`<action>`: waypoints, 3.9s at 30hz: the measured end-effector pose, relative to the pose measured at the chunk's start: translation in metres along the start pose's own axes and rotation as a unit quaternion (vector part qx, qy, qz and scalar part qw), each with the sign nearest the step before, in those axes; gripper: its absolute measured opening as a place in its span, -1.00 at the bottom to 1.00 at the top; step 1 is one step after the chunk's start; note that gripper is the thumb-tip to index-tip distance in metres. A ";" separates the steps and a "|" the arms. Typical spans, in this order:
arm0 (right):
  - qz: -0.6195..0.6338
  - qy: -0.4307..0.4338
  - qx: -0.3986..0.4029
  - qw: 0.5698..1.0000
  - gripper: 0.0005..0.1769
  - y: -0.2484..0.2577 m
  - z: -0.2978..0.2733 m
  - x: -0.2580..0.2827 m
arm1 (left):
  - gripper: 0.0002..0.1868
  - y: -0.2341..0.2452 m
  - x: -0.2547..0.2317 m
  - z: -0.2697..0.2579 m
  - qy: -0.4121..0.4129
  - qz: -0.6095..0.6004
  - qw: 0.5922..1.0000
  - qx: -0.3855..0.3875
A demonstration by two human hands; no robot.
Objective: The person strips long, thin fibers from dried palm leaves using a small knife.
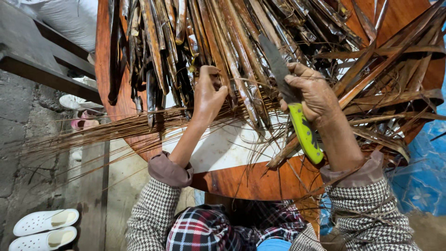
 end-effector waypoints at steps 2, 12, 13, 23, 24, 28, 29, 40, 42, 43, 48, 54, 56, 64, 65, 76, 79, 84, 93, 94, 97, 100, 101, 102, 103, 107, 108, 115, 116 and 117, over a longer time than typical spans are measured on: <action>0.015 -0.001 0.021 1.000 -0.69 0.006 0.016 -0.011 | -0.38 -0.001 -0.008 -0.010 0.069 -0.127 0.989 -0.005; 0.015 0.017 -0.016 1.000 -0.75 0.009 0.005 0.001 | -0.55 -0.028 -0.002 -0.025 0.289 -0.371 0.881 0.050; 0.015 0.017 -0.015 1.000 -0.75 0.004 0.001 0.005 | -0.55 -0.021 -0.016 -0.034 0.288 -0.371 0.881 0.050; 0.023 -0.027 0.099 0.994 -0.71 -0.013 0.000 0.006 | -0.44 0.007 -0.088 -0.051 -0.222 0.122 0.967 0.023; 0.011 -0.045 0.129 0.991 -0.69 -0.022 -0.008 0.009 | -0.45 0.008 -0.090 -0.051 -0.219 0.103 0.970 0.033; -0.033 -0.012 0.151 0.988 -0.65 -0.035 -0.022 -0.001 | -0.55 0.014 -0.078 -0.041 -0.193 0.098 0.976 0.029; -0.035 -0.021 0.152 0.987 -0.65 -0.041 -0.030 0.000 | -0.59 0.015 -0.075 -0.038 -0.205 0.102 0.973 0.020; -0.110 -0.066 0.114 0.985 -0.67 -0.053 -0.046 -0.018 | -0.67 0.008 -0.057 -0.028 -0.224 0.168 0.958 0.052; -0.143 -0.041 0.103 0.983 -0.59 -0.049 -0.043 -0.011 | -0.70 -0.003 -0.054 -0.033 -0.244 0.169 0.951 0.085; -0.143 -0.041 0.101 0.984 -0.59 -0.046 -0.040 -0.015 | -0.70 -0.005 -0.055 -0.035 -0.244 0.168 0.951 0.086; -0.100 -0.026 0.102 0.989 -0.55 -0.043 -0.031 -0.021 | -0.54 0.008 -0.057 -0.033 -0.086 0.007 0.993 0.078; -0.101 -0.018 0.121 0.987 -0.45 -0.043 -0.029 -0.017 | -0.85 0.003 -0.048 -0.032 -0.175 0.121 0.976 0.036; -0.122 -0.023 0.134 0.983 -0.43 -0.048 -0.038 -0.009 | -0.88 0.000 -0.042 -0.031 -0.179 0.147 0.972 0.031; -0.190 -0.042 0.180 0.964 -0.39 -0.052 -0.049 -0.020 | -0.93 0.012 -0.046 -0.023 -0.172 0.198 0.965 -0.009; -0.187 -0.045 0.177 0.965 -0.39 -0.052 -0.050 -0.021 | -0.94 0.014 -0.046 -0.022 -0.167 0.193 0.967 -0.013; -0.215 -0.044 0.155 0.963 -0.38 -0.049 -0.044 -0.025 | -0.94 0.019 -0.043 -0.023 -0.162 0.189 0.968 -0.014; -0.213 -0.046 0.150 0.964 -0.38 -0.048 -0.043 -0.026 | -0.95 0.019 -0.041 -0.024 -0.169 0.195 0.966 -0.023; -0.206 -0.053 0.136 0.968 -0.40 -0.046 -0.043 -0.028 | -0.97 0.015 -0.040 -0.024 -0.199 0.224 0.953 -0.045; -0.152 -0.069 0.096 0.981 -0.48 -0.043 -0.043 -0.041 | -0.93 0.011 -0.046 -0.038 -0.257 0.275 0.920 -0.107; -0.152 -0.068 0.096 0.981 -0.48 -0.045 -0.045 -0.040 | -0.93 0.010 -0.042 -0.038 -0.258 0.275 0.920 -0.106; -0.135 -0.071 0.085 0.985 -0.50 -0.045 -0.049 -0.040 | -0.93 0.008 -0.035 -0.039 -0.271 0.274 0.916 -0.113; -0.116 -0.066 0.081 0.988 -0.53 -0.045 -0.050 -0.038 | -0.93 0.006 -0.035 -0.040 -0.277 0.279 0.912 -0.116; -0.116 -0.065 0.081 0.988 -0.53 -0.046 -0.051 -0.037 | -0.94 0.007 -0.036 -0.040 -0.277 0.282 0.911 -0.118; -0.117 -0.065 0.082 0.988 -0.53 -0.047 -0.053 -0.035 | -0.95 0.007 -0.036 -0.040 -0.277 0.285 0.910 -0.121; -0.116 -0.064 0.080 0.988 -0.53 -0.047 -0.053 -0.035 | -0.95 0.006 -0.034 -0.040 -0.278 0.284 0.910 -0.120; -0.113 -0.064 0.084 0.988 -0.51 -0.048 -0.052 -0.033 | -0.90 -0.005 -0.010 -0.040 -0.255 0.322 0.907 -0.098; -0.112 -0.061 0.084 0.988 -0.53 -0.049 -0.051 -0.032 | -0.87 -0.009 0.000 -0.039 -0.241 0.348 0.902 -0.088; -0.097 -0.027 -0.004 0.995 -0.76 -0.025 -0.016 -0.037 | -0.85 -0.040 -0.042 -0.076 -0.305 0.274 0.912 -0.027; -0.091 -0.028 0.006 0.995 -0.74 -0.028 -0.017 -0.035 | -0.86 -0.039 -0.043 -0.077 -0.307 0.263 0.915 -0.021; -0.085 -0.028 0.017 0.996 -0.72 -0.031 -0.017 -0.033 | -0.87 -0.038 -0.045 -0.076 -0.309 0.251 0.917 -0.016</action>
Point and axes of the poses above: each hand's wrist, its own z-axis towards the middle knuckle, its own y-axis out of the back of the hand, x = y × z, the point moved 8 cm from there along z, towards the middle knuckle, and after that the axes turned 14 degrees about -x, right-handed, at the moved point
